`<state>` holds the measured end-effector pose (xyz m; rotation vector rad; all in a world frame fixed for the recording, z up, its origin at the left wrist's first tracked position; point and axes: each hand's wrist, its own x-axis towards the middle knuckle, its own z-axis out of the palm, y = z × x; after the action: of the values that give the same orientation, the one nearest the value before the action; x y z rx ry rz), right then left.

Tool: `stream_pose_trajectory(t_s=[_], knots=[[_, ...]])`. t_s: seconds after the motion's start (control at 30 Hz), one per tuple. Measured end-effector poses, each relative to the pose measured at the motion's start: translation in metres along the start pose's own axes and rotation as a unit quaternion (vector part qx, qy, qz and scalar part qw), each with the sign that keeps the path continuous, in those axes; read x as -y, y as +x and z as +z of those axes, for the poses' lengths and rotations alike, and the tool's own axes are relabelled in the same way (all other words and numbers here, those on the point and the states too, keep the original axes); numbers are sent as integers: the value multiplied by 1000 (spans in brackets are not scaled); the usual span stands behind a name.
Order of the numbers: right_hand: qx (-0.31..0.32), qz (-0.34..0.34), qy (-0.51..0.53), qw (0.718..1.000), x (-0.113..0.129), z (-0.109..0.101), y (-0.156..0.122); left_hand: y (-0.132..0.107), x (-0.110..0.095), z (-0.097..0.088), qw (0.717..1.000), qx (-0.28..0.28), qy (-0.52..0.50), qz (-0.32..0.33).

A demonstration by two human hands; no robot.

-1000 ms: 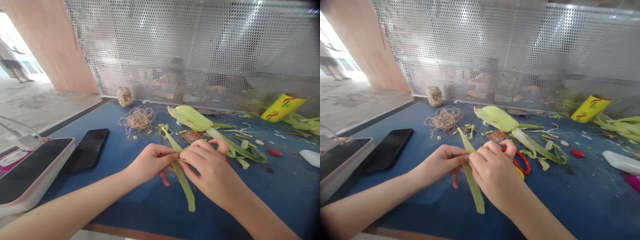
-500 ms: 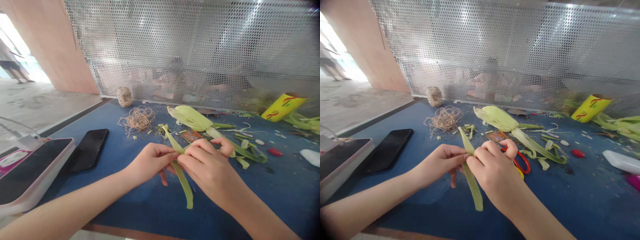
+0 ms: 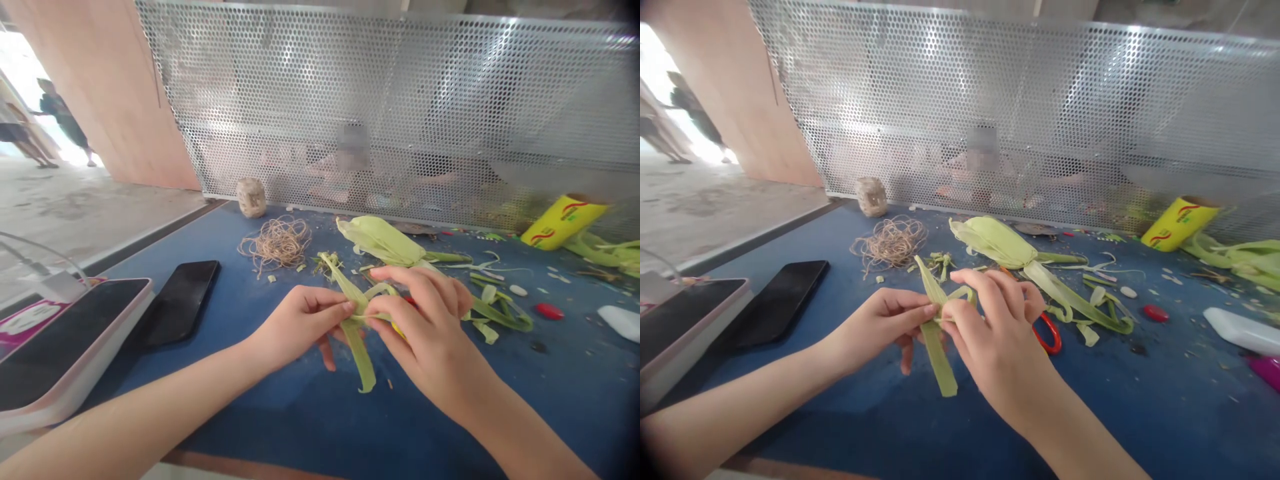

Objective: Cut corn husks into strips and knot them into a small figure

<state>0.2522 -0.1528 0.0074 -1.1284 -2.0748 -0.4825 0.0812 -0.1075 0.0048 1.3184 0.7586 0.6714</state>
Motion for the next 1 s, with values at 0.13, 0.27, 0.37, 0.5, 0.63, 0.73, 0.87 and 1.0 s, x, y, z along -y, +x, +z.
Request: stream_pose_trajectory(t_s=[0.13, 0.27, 0.37, 0.5, 0.63, 0.73, 0.87, 1.0], knots=[[-25, 14, -10, 1000, 4, 5, 0, 0, 3, 1, 1000, 13, 6, 7], [-29, 9, -18, 999, 7, 10, -1, 0, 5, 2, 1000, 9, 11, 18], [-29, 21, 2, 999, 5, 7, -2, 0, 3, 2, 999, 7, 23, 24], [-33, 29, 15, 999, 3, 4, -2, -1, 0, 1, 999, 0, 34, 28], [-15, 25, 19, 999, 5, 9, -3, -3, -2, 3, 999, 6, 31, 29], [-18, 44, 74, 996, 1, 11, -5, -4, -4, 3, 999, 0, 22, 27], [-12, 152, 279, 948, -17, 9, -7, -3, -5, 1, 1000, 22, 5, 16], [144, 210, 412, 875, -27, 11, -5, -2, -3, -1, 999, 30, -9, 12]])
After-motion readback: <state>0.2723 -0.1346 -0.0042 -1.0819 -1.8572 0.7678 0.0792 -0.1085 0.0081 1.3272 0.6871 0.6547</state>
